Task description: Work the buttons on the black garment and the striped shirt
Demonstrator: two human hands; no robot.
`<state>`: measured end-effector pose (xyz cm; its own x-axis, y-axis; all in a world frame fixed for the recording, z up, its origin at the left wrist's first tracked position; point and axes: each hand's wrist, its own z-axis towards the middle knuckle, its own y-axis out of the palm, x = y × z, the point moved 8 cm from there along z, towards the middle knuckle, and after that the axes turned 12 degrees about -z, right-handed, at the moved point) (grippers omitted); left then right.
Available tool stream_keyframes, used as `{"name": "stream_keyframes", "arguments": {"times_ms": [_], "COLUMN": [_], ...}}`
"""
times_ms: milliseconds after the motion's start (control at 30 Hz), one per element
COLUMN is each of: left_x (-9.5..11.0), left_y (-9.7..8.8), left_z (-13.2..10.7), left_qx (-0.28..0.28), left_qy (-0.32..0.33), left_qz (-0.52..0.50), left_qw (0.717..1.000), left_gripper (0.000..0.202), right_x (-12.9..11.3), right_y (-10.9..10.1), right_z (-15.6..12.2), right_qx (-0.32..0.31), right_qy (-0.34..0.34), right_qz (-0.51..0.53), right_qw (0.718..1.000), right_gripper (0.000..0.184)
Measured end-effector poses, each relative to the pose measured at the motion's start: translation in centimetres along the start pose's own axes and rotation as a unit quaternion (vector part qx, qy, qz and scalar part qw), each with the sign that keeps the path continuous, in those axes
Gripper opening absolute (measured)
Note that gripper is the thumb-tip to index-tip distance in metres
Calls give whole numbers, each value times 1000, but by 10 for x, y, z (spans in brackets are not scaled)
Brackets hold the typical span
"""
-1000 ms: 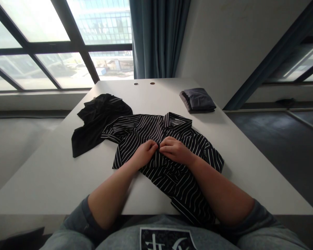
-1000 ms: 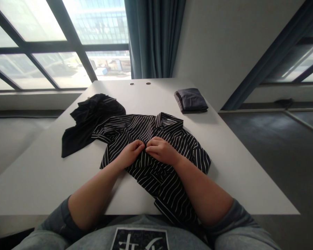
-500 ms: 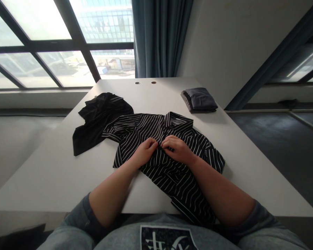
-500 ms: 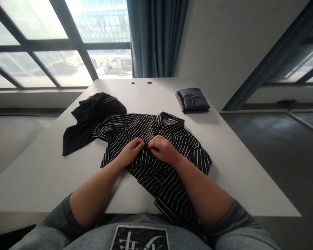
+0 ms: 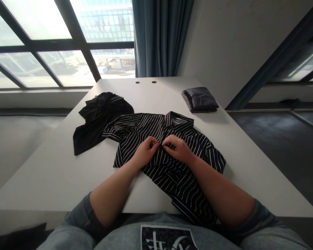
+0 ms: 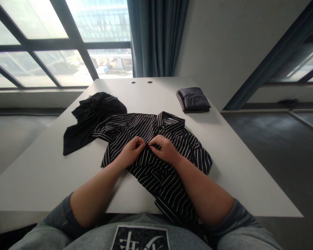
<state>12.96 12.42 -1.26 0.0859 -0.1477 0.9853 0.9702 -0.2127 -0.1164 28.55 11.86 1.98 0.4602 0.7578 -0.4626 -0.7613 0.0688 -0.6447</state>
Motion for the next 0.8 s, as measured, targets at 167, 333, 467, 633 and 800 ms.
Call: {"name": "stream_keyframes", "arguments": {"times_ms": [167,333,467,633,800], "left_x": [5,9,9,9,11], "left_y": [2,0,-2,5,8], "left_z": [-2,-3,-3,-4,-5], "left_qx": [0,9,17,-25,-38], "left_qy": [10,28,25,23,34], "left_qz": [-21,-17,-12,0,36], "left_qw": [1000,999,999,999,998], "left_gripper": [1,3,4,16,18], "right_x": [3,6,5,8,9], "right_y": [1,2,3,0,-2], "right_z": [0,-1,-1,-2,-2], "right_qx": [-19,-22,-23,1,7], "right_qy": [36,46,27,42,50], "right_qz": [29,51,55,37,31], "right_qw": [999,997,998,998,998], "right_gripper": [8,10,13,14,13]}}
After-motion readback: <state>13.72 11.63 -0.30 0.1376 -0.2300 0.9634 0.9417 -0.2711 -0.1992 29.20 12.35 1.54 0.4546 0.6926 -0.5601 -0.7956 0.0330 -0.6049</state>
